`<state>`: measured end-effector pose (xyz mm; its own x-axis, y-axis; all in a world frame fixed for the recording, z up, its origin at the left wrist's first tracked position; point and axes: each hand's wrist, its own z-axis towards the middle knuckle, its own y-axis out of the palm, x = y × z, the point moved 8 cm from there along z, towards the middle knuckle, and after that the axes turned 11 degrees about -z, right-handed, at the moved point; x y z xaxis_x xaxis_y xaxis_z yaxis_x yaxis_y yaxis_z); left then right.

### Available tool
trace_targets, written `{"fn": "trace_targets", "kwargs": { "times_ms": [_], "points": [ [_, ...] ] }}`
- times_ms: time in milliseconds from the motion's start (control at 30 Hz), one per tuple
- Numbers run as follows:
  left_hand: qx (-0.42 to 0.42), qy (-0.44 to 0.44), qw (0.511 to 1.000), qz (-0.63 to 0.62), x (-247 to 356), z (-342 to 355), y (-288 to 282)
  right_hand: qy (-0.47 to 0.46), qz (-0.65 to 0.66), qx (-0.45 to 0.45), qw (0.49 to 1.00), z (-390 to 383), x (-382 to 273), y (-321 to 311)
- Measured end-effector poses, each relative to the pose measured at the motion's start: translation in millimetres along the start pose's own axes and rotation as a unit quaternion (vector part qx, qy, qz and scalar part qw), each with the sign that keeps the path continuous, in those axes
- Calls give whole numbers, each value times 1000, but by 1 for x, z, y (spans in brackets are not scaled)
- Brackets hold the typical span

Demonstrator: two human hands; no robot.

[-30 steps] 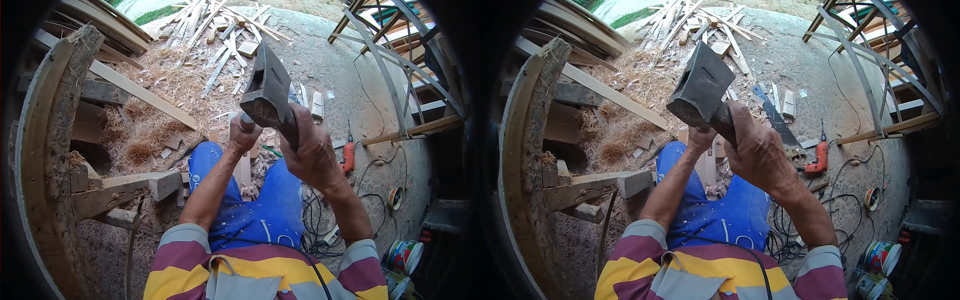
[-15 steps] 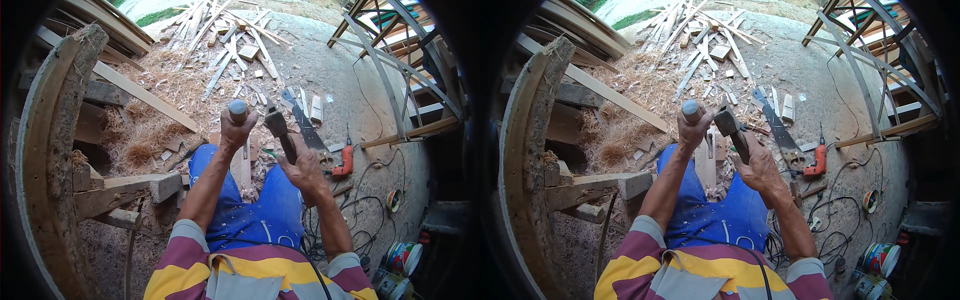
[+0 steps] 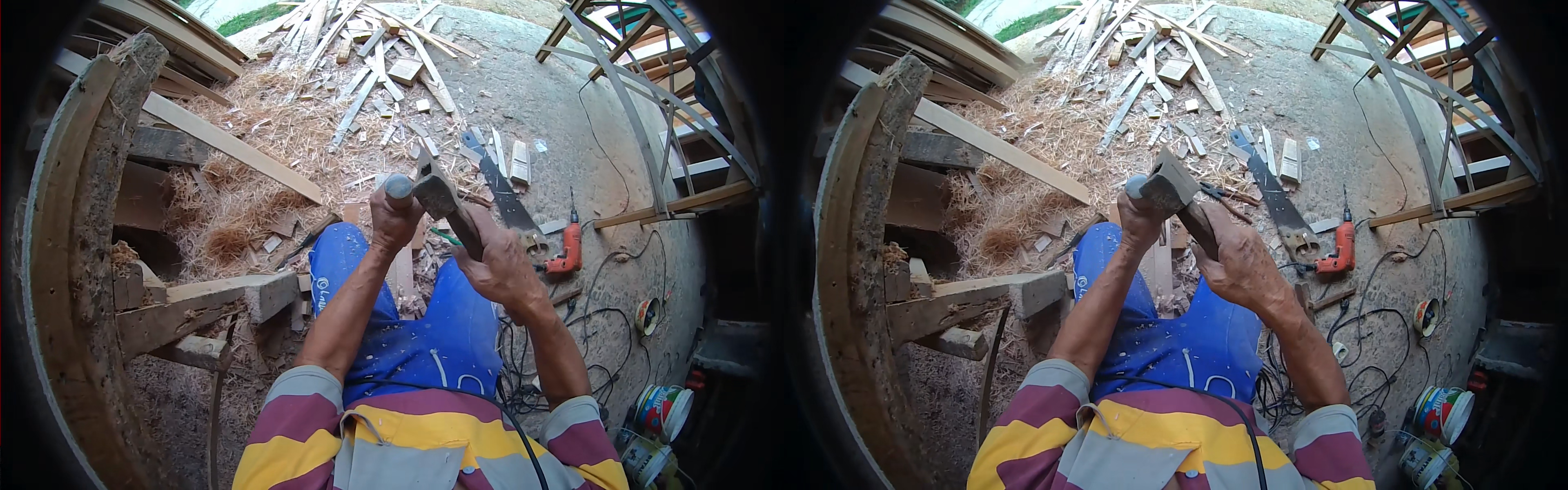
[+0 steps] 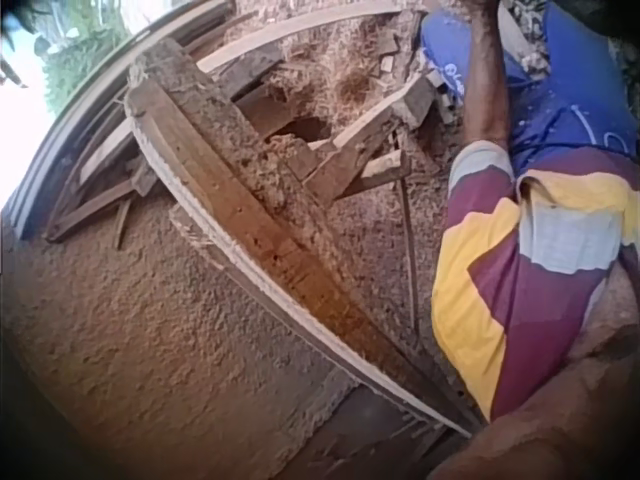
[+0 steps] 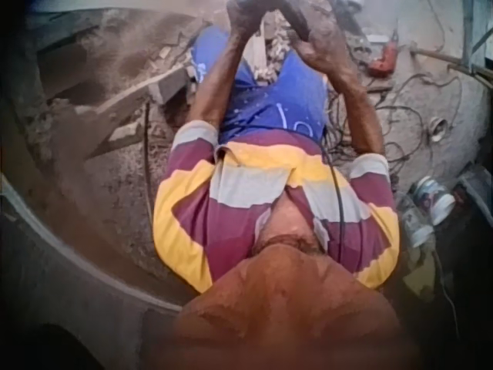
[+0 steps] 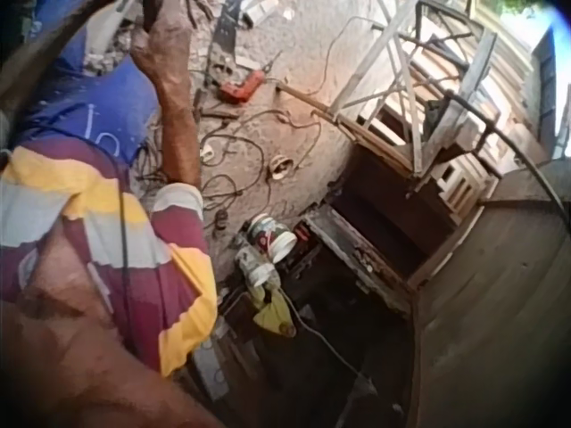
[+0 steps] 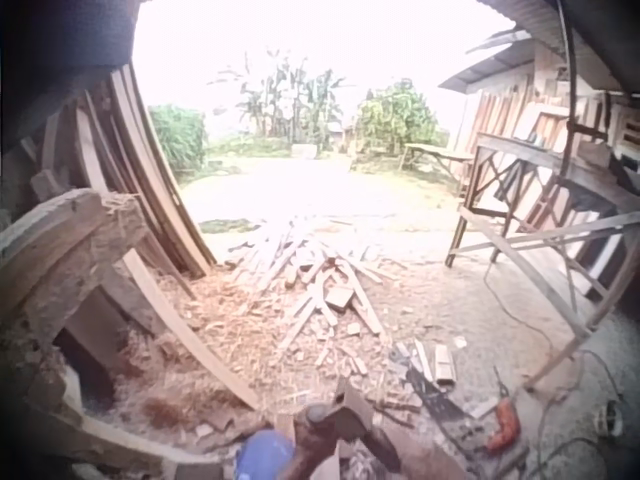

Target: The person uses a chisel and a hammer to carve a rectangular opening into a piece of wood. They strike the chisel with the hammer repeatedly and remove the loosened wood shavings from the hole by hand.

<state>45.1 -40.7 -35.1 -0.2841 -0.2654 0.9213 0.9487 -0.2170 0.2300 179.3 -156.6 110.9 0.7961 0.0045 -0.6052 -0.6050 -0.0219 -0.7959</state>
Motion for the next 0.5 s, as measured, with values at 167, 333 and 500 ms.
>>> {"fn": "trace_targets", "kwargs": {
  "times_ms": [167,333,500],
  "points": [
    [-29,82,996,29,36,4,24,-149,-49,146,977,-2,-55,-54],
    [-119,102,970,183,24,-3,33,-128,-276,-46,951,12,0,14],
    [-100,63,987,105,28,-5,28,-146,-111,81,980,2,-56,-42]
  ]
}}
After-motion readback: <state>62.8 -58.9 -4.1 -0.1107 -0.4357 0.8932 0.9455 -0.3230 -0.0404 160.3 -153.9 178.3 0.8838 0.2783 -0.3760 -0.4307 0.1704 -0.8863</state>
